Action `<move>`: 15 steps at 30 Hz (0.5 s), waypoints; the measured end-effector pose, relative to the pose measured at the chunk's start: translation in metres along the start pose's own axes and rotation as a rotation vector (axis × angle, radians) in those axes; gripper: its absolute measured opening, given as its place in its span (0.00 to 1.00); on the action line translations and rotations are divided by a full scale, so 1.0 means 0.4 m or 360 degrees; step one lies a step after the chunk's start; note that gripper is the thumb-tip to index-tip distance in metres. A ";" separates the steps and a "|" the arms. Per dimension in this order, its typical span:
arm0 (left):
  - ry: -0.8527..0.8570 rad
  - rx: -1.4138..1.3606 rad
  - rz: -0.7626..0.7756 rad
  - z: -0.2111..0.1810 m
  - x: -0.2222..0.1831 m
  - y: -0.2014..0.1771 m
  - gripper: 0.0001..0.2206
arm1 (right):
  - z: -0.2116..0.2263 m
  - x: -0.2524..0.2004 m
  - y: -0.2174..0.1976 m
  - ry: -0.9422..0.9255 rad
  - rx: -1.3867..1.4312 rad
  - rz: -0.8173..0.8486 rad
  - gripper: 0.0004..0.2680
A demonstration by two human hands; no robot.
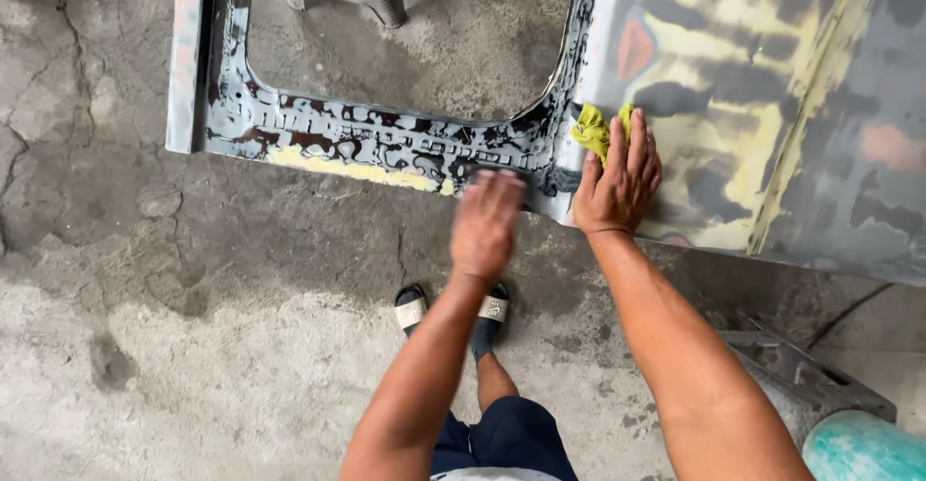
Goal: The person scrubs the edges and surface of a detached car door using a black sponge and a yellow cloth. They repeatedly dip the sponge into a green bucket of water and continue scrubbing different sections of the door frame and panel.
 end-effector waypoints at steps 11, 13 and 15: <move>-0.0096 0.0209 0.0189 0.101 -0.042 0.020 0.27 | 0.012 0.004 0.021 -0.0084 -0.0020 0.0190 0.28; 0.0106 0.0175 0.0415 0.029 -0.047 0.028 0.30 | 0.006 0.001 0.025 -0.0060 -0.0025 0.0217 0.29; 0.0360 -0.0188 0.0087 -0.012 -0.053 -0.022 0.29 | -0.004 -0.003 0.026 -0.0058 -0.0007 0.0220 0.28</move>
Point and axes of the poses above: each hand's wrist, its own x-axis towards the middle knuckle, its own y-axis out of the palm, z = x × y, the point moved 7 cm from there along x, towards the middle knuckle, and after that the axes turned 13 degrees about x, right-handed, at the moved point
